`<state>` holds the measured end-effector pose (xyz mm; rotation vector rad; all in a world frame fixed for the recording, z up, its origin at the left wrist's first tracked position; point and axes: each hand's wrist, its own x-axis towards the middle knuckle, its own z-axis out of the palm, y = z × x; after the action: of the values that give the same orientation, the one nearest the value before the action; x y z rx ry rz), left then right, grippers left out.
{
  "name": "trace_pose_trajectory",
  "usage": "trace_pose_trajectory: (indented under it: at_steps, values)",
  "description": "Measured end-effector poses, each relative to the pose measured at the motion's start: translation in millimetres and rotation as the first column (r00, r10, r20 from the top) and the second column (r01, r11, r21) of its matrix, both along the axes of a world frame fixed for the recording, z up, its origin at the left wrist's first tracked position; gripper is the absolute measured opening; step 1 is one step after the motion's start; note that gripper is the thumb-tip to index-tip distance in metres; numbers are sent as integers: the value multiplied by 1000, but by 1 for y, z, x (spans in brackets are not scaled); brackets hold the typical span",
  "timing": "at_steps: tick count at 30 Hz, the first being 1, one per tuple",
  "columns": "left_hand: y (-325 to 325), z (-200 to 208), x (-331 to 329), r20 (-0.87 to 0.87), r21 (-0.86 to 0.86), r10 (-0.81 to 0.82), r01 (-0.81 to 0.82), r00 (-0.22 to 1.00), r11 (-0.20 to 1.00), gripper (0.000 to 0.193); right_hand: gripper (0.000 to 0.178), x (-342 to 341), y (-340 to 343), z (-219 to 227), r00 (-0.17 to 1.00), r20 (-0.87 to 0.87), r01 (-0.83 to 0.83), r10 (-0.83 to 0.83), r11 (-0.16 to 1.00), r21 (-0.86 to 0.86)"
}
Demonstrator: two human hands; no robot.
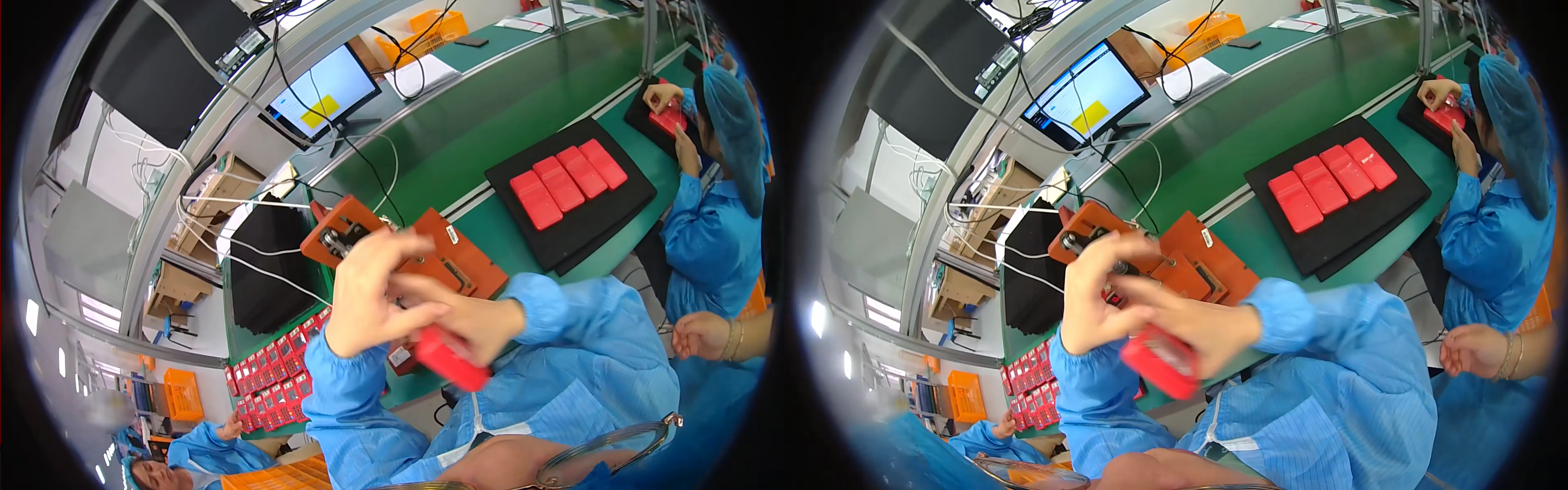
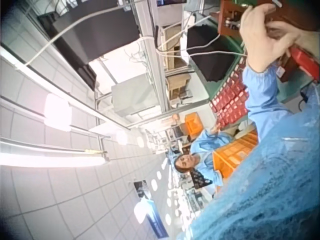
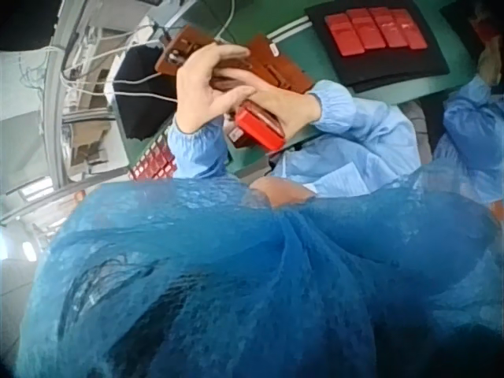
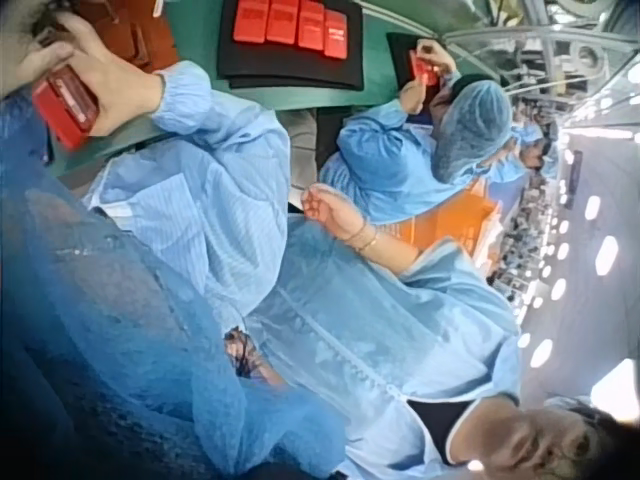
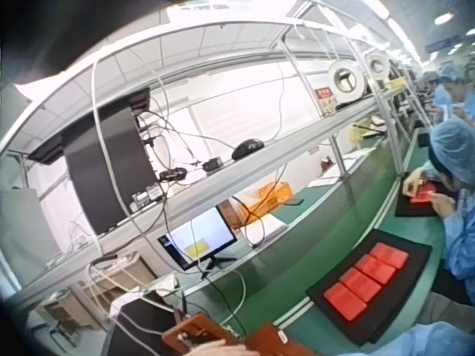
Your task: The person tests and assembles handheld POS terminals by placing components into a manual press fixture, operating the press handle, snapping plastic housings onto the devices by hand, and arranging them on the workbench.
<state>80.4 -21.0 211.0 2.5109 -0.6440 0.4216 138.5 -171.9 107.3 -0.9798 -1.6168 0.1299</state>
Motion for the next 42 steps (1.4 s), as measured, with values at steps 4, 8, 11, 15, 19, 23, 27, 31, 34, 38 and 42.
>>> trace_pose_trajectory:
  at_steps: [4, 8, 11, 15, 19, 23, 27, 31, 34, 38, 42]
  values:
    - [-7, -8, -3, 77, 65, 49, -54, 996, 996, 48, 44, 60, -101, -43, 906, -17, 421, -424, 903, -86]
    - [-9, -3, -3, 103, 101, 77, -87, 992, 991, 38, 42, 137, -223, -64, 361, -596, 662, -717, 648, -378]
    - [3, 27, 18, 553, -15, 145, -165, 820, 986, 24, 31, 200, -312, -108, 306, -356, 658, -883, 466, -591]
    - [64, 66, 68, 451, -299, 479, -378, 753, 876, 20, 29, 260, -348, -146, 301, -173, 651, -938, 334, -682]
    - [117, -6, 39, 403, -327, 683, -601, 610, 730, 16, 30, 280, -337, -153, 341, -145, 664, -929, 347, -663]
    - [128, -112, -97, -276, -405, 601, -658, 750, 635, 27, 35, 288, -366, -169, 143, -262, 695, -954, 286, -660]
    - [63, -187, -110, -390, -515, 557, -675, 734, 528, 41, 39, 324, -375, -189, 275, -80, 713, -958, 259, -652]
    - [59, -200, -75, -318, -412, 497, -590, 807, 695, 66, 49, 341, -359, -173, -26, 656, 902, -755, -300, -310]
    - [66, -199, -73, -232, -359, 519, -568, 823, 741, 65, 56, 331, -339, -175, -95, 704, 864, -703, -409, -292]
    - [59, -203, -90, -183, -454, 499, -523, 847, 722, 59, 60, 300, -340, -200, -203, 659, 865, -724, -448, -225]
    - [43, -211, -148, -195, -639, 438, -453, 878, 622, 62, 53, 253, -344, -209, -225, 531, 937, -817, -331, -112]
